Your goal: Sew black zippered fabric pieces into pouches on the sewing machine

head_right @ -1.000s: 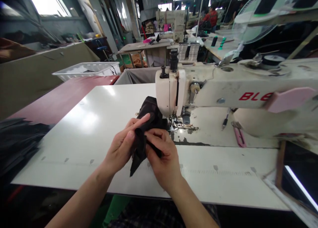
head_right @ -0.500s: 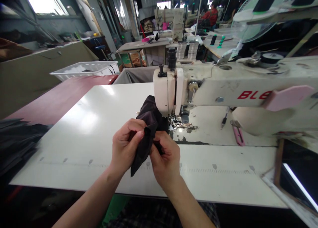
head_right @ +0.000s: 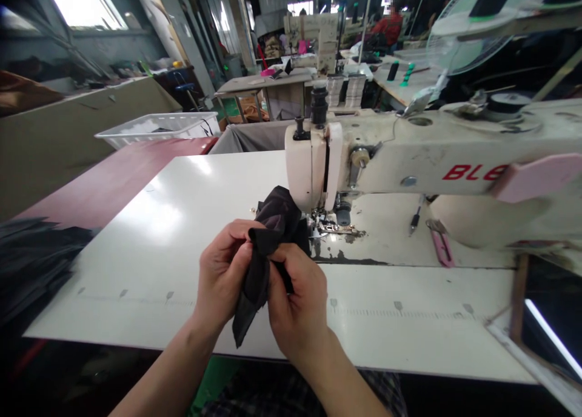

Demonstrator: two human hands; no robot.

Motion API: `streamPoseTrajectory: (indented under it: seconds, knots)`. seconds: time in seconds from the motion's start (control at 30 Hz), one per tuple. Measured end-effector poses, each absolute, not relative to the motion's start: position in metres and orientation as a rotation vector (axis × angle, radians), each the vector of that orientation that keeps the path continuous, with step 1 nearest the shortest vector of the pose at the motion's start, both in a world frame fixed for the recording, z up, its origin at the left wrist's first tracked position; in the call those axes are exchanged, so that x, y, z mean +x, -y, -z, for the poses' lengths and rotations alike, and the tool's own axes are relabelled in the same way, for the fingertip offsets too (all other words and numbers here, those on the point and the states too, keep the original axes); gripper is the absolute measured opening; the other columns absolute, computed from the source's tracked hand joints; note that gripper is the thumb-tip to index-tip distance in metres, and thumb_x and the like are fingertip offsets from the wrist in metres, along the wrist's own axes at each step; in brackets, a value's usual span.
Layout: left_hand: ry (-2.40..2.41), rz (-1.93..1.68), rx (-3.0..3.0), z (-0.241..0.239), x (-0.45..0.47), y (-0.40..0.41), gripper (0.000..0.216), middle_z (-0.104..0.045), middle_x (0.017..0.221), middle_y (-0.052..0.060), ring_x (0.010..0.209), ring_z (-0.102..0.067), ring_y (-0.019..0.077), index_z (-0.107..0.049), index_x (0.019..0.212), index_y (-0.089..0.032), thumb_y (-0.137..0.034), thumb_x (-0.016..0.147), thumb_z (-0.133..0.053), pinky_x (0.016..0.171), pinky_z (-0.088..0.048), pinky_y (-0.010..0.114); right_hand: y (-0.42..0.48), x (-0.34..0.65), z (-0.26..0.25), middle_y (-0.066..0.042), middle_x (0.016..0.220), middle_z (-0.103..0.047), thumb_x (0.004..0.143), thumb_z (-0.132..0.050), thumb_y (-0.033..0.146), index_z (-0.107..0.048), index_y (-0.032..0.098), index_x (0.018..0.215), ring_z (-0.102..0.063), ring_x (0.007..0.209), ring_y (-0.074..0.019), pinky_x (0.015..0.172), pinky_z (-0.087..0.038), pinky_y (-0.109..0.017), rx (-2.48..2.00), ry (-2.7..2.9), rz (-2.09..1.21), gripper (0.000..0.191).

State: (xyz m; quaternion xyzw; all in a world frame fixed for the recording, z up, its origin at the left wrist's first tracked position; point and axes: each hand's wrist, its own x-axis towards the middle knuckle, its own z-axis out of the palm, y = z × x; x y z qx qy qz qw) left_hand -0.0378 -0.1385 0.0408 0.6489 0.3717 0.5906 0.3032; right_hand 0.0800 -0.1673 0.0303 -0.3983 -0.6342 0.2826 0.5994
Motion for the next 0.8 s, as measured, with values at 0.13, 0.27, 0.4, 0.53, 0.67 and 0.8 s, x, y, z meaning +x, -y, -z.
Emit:
streamPoseTrajectory:
  seconds: [0.13,0.27,0.4,0.53,0.67,0.8]
  knots:
    - [-1.106,-1.792,1.809,-0.041,-0.032,0.146,0.018,-0.060,0.083,0.001,0.080,-0.057,0.0120,-0.057,0.079,-0.017,-0.021,0.094,-0.048,0.074,-0.046,0.025,0.171,0.071,-0.032,0.000,0.093,-0.064,0.090,-0.044,0.012,-0.053,0.025,0.097,-0.061,0.082,-0.0152,0.070,-0.049,-0.027,-0.935,1.437,-0.585,0.017]
    - [-1.283,-2.047,1.683,-0.047,-0.033,0.146,0.018,-0.059,0.082,0.000,0.084,-0.061,0.0136,-0.055,0.080,-0.017,-0.016,0.096,-0.045,0.079,-0.047,0.029,0.169,0.072,-0.031,-0.006,0.104,-0.063,0.091,-0.041,0.010,-0.050,0.025,0.102,-0.061,0.104,-0.0205,0.091,-0.047,-0.038,-1.015,1.356,-0.403,0.020]
    - [-1.429,-2.087,1.827,-0.047,-0.043,0.138,0.019,-0.052,0.073,-0.002,0.070,-0.055,0.0121,-0.053,0.079,-0.018,-0.017,0.096,-0.045,0.067,-0.043,0.027,0.155,0.081,-0.030,-0.005,0.090,-0.059,0.092,-0.041,0.012,-0.049,0.024,0.102,-0.062,0.086,-0.0205,0.077,-0.051,-0.039,-1.031,1.362,-0.158,0.018]
    - [-1.266,-2.215,2.010,-0.032,-0.061,0.134,0.017,-0.050,0.071,0.000,0.068,-0.051,0.0132,-0.051,0.081,-0.018,-0.025,0.096,-0.045,0.060,-0.039,0.027,0.143,0.090,-0.020,-0.004,0.079,-0.057,0.089,-0.042,0.012,-0.050,0.024,0.102,-0.058,0.069,-0.0193,0.060,-0.049,-0.036,-0.810,1.597,-0.034,0.019]
    - [-1.366,-1.702,1.813,-0.024,-0.078,0.144,0.024,-0.055,0.079,0.002,0.070,-0.052,0.0149,-0.055,0.094,-0.019,-0.037,0.097,-0.040,0.061,-0.041,0.027,0.142,0.092,-0.006,-0.004,0.087,-0.061,0.089,-0.043,0.009,-0.051,0.024,0.110,-0.061,0.078,-0.0187,0.068,-0.051,-0.035,-0.851,1.626,-0.156,0.027]
    - [-1.560,-1.347,1.744,-0.031,-0.081,0.156,0.023,-0.055,0.072,0.000,0.065,-0.050,0.0127,-0.058,0.085,-0.018,-0.034,0.096,-0.045,0.060,-0.039,0.024,0.150,0.093,-0.005,-0.007,0.103,-0.059,0.093,-0.046,0.020,-0.052,0.023,0.113,-0.060,0.092,-0.0197,0.083,-0.051,-0.040,-0.917,1.550,-0.448,0.021]
